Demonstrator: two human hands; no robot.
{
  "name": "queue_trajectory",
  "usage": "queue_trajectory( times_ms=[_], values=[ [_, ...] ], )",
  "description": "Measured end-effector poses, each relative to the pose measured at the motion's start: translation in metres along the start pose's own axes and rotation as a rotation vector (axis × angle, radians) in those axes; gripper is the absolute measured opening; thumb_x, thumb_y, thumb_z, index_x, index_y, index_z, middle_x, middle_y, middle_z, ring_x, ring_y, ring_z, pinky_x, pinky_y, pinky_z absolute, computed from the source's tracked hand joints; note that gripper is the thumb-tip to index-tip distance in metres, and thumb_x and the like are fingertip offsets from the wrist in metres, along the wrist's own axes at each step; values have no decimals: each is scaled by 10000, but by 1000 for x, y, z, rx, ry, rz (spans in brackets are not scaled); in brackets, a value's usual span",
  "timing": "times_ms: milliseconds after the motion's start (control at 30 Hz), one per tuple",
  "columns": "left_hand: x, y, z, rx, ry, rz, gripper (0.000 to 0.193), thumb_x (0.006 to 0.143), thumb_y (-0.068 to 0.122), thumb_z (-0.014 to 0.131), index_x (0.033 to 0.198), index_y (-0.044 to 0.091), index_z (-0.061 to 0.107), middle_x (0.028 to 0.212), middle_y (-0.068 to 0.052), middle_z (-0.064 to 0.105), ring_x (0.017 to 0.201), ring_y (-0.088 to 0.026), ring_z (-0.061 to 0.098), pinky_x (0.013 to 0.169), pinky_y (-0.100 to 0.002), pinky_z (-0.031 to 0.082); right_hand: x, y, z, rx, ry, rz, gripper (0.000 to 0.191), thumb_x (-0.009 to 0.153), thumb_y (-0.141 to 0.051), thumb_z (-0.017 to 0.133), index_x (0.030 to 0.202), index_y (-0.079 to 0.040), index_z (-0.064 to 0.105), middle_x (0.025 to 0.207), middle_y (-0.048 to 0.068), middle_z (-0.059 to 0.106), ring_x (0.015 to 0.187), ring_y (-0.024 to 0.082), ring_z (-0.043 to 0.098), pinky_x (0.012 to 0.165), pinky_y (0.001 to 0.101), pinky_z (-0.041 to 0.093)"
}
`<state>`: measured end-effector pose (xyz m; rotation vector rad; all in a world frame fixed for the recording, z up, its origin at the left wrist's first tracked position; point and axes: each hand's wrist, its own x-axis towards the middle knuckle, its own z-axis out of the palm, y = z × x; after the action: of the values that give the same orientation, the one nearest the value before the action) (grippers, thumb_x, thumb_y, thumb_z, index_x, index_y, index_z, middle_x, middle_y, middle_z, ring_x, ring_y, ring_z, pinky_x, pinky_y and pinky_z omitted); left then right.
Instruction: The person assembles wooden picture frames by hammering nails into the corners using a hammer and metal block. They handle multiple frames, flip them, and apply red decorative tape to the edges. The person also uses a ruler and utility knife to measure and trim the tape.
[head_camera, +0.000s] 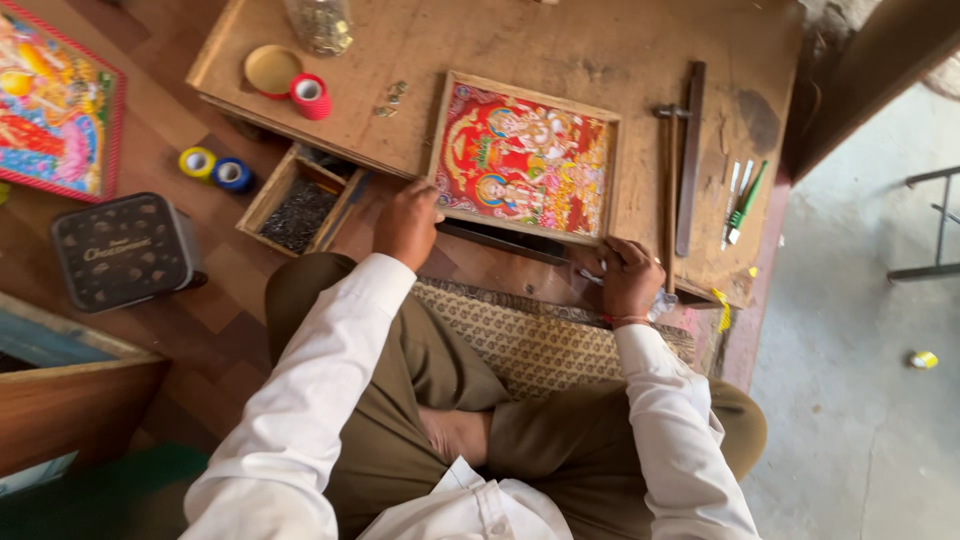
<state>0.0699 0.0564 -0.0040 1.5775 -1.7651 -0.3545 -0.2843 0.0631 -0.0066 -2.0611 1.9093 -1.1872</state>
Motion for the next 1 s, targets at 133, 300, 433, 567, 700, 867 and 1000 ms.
queue_trajectory(
  times_ms=[133, 300, 433, 567, 700, 867, 1000],
  values=[
    [2, -2, 1, 47, 6, -2, 170, 787, -17, 740, 953, -11, 705, 1195, -176, 702, 1021, -376, 684, 849, -446, 560, -2, 3, 4, 43, 14, 15, 145, 829, -53, 800, 973, -68, 808, 947, 121, 761, 837, 273, 742, 788, 354, 583],
    [4, -8, 3, 37, -12, -20, 184, 780, -17, 733, 963, -7, 715, 1194, -174, 708, 1014, -374, 686, 849, -445, 561, -4, 9, 8, -11, 39, -49, 137, 840, -58, 809, 974, -81, 815, 953, 117, 764, 848, 279, 738, 809, 363, 587],
    [4, -13, 4, 59, 10, 23, 215, 758, -53, 710, 966, 4, 719, 1194, -175, 708, 1039, -358, 695, 877, -432, 570, -5, 11, 10, -36, 39, -116, 135, 855, -69, 816, 988, -88, 815, 969, 125, 761, 866, 283, 735, 823, 372, 587],
    [2, -8, 1, -34, 29, -102, 244, 790, 21, 756, 1024, -9, 691, 1180, -188, 698, 1100, -380, 666, 928, -464, 535, -5, 8, 8, -48, 10, -105, 128, 885, -80, 817, 1013, -86, 814, 980, 133, 757, 870, 282, 735, 811, 376, 586],
    [20, -18, -25, -84, 284, -314, 250, 890, 115, 780, 1069, 33, 625, 1244, -178, 662, 1210, -363, 647, 1039, -461, 520, -5, 0, 1, -3, -43, 6, 190, 913, -105, 812, 1097, -61, 793, 1030, 138, 760, 818, 227, 750, 726, 336, 590],
    [67, -63, -69, 75, 510, -360, 467, 799, 32, 764, 1238, 47, 606, 1347, -284, 477, 1206, -459, 584, 970, -487, 521, -7, -5, -5, 103, 4, 139, 279, 913, -104, 817, 1173, -17, 764, 1046, 126, 767, 831, 183, 745, 746, 303, 581],
    [81, -86, -59, 207, 554, -312, 397, 804, -27, 731, 1174, 68, 622, 1273, -243, 504, 1175, -476, 591, 987, -500, 515, -14, -6, -12, 102, 10, 163, 246, 923, -94, 814, 1153, -16, 777, 992, 120, 769, 827, 168, 738, 763, 294, 573]
  ],
)
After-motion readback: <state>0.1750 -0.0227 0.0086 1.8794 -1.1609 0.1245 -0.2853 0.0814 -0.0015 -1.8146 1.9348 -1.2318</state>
